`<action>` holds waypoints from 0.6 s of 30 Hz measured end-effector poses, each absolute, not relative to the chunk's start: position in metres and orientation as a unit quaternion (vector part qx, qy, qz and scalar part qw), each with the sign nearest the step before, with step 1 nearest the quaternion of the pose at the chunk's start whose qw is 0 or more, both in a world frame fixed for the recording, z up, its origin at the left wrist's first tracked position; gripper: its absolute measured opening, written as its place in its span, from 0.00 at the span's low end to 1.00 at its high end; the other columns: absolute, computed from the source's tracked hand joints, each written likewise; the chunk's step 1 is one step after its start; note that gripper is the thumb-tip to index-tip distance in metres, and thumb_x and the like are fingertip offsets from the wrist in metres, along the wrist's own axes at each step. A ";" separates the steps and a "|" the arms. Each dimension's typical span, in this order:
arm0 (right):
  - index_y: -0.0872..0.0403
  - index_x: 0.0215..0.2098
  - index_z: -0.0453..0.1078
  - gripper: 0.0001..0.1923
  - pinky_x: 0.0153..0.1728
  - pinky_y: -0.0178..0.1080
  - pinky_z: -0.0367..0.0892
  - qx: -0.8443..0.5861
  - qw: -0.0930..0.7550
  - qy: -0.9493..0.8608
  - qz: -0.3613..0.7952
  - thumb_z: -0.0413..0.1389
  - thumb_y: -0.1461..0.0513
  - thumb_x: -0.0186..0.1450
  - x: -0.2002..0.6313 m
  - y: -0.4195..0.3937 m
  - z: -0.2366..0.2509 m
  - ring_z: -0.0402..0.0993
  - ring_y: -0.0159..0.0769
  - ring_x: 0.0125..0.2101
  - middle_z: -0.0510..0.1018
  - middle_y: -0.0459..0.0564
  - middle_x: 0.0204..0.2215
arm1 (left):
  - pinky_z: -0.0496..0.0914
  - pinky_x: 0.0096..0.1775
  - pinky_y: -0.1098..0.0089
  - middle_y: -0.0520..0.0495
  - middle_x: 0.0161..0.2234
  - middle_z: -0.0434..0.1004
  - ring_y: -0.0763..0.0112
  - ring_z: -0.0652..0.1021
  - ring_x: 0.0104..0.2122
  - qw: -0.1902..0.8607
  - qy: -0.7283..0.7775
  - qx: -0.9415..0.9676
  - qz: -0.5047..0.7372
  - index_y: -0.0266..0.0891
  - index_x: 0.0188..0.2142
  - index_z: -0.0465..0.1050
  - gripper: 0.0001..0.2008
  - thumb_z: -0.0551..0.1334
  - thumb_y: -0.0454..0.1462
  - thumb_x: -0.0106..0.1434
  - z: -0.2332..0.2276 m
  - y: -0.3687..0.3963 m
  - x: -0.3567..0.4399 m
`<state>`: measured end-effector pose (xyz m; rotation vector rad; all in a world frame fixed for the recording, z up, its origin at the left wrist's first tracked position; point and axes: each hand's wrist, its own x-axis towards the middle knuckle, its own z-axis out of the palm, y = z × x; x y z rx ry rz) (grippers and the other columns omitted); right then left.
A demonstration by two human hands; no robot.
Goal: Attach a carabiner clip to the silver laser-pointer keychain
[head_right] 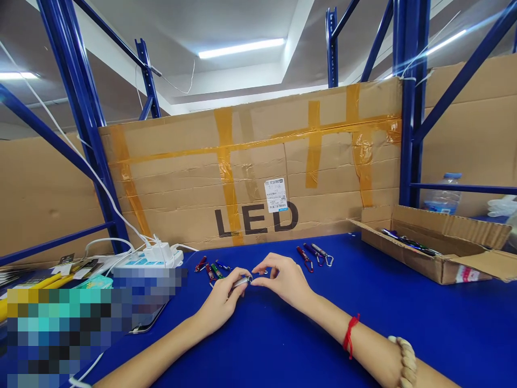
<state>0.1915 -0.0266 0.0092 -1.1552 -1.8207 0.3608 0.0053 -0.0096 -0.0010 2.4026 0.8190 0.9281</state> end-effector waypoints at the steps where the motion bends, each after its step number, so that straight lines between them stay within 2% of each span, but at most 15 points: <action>1: 0.52 0.30 0.76 0.10 0.26 0.32 0.60 -0.460 0.459 -0.750 0.123 0.61 0.55 0.53 0.193 -0.027 0.009 0.62 0.25 0.22 0.72 0.47 0.31 | 0.61 0.31 0.75 0.52 0.26 0.66 0.74 0.67 0.26 0.221 0.294 0.867 0.335 0.37 0.42 0.62 0.09 0.48 0.35 0.65 -0.002 -0.009 0.005; 8: 0.48 0.28 0.77 0.10 0.24 0.31 0.58 -0.427 0.426 -0.795 0.064 0.60 0.52 0.55 0.198 -0.027 0.008 0.66 0.27 0.25 0.72 0.46 0.30 | 0.58 0.28 0.76 0.53 0.24 0.64 0.75 0.66 0.24 0.263 0.286 0.860 0.332 0.36 0.39 0.62 0.07 0.49 0.35 0.64 -0.005 -0.011 0.005; 14: 0.49 0.27 0.77 0.07 0.28 0.31 0.60 -0.417 0.419 -0.805 0.051 0.61 0.55 0.56 0.196 -0.029 0.011 0.68 0.28 0.27 0.73 0.45 0.30 | 0.56 0.28 0.75 0.53 0.24 0.64 0.75 0.64 0.24 0.237 0.280 0.878 0.308 0.36 0.39 0.63 0.07 0.49 0.35 0.65 -0.003 -0.011 0.002; 18: 0.49 0.26 0.76 0.05 0.29 0.31 0.61 -0.424 0.411 -0.804 0.067 0.61 0.57 0.55 0.196 -0.031 0.012 0.68 0.29 0.28 0.73 0.45 0.29 | 0.57 0.29 0.75 0.52 0.26 0.66 0.74 0.66 0.26 0.225 0.277 0.889 0.288 0.37 0.38 0.62 0.06 0.49 0.35 0.65 0.000 -0.013 -0.001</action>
